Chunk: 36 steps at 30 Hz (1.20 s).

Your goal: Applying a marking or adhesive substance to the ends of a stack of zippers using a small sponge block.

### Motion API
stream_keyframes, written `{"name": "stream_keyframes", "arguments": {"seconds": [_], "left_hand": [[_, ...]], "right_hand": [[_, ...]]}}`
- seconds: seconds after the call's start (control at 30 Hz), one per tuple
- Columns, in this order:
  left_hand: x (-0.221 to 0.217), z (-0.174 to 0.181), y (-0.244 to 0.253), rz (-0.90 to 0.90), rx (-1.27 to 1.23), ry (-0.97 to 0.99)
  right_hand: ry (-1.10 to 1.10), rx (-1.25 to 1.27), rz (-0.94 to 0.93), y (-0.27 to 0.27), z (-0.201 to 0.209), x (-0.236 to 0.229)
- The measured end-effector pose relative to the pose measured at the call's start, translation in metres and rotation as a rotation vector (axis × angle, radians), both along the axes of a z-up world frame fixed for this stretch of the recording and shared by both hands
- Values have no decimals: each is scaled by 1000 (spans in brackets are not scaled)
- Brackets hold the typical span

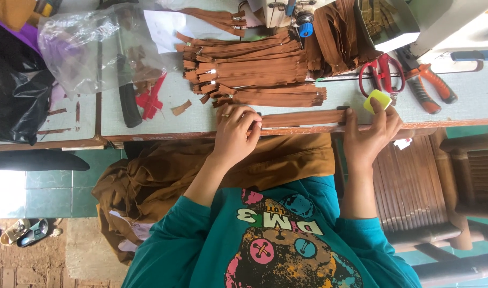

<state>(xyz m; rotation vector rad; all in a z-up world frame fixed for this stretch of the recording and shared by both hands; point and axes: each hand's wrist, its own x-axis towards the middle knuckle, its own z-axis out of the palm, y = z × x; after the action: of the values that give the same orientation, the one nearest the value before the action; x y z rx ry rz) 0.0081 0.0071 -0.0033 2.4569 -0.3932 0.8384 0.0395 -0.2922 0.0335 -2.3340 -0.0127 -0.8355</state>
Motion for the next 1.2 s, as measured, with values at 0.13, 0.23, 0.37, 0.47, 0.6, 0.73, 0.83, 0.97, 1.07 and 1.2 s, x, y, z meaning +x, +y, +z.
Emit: {"name": "stream_keyframes", "arguments": {"seconds": [0.13,0.23,0.37,0.47,0.6,0.73,0.83,0.97,1.07,1.2], "left_hand": [[0,0,0,-18,-12,1],[0,-1,0,-17,-40,25],[-1,3,0,-13,-22,69],[-3,6,1,-3,-14,78],[-4,12,2,-19,-20,84],[-1,9,0,-1,-6,23],[-1,7,0,4,-35,13],[-1,8,0,14,-39,-4],[0,10,-1,23,-27,-49],[-7,34,-5,13,-26,79]], "right_hand": [[3,19,-2,0,-1,0],[9,19,-3,0,-1,0],[5,22,-4,3,3,-1],[3,21,-5,3,3,-1],[7,28,-17,2,0,0],[1,27,-9,4,3,-2],[-10,14,-3,2,3,-1],[-14,3,-1,3,4,-2],[6,14,-5,2,3,-1],[-87,54,84,-24,-14,7]]}}
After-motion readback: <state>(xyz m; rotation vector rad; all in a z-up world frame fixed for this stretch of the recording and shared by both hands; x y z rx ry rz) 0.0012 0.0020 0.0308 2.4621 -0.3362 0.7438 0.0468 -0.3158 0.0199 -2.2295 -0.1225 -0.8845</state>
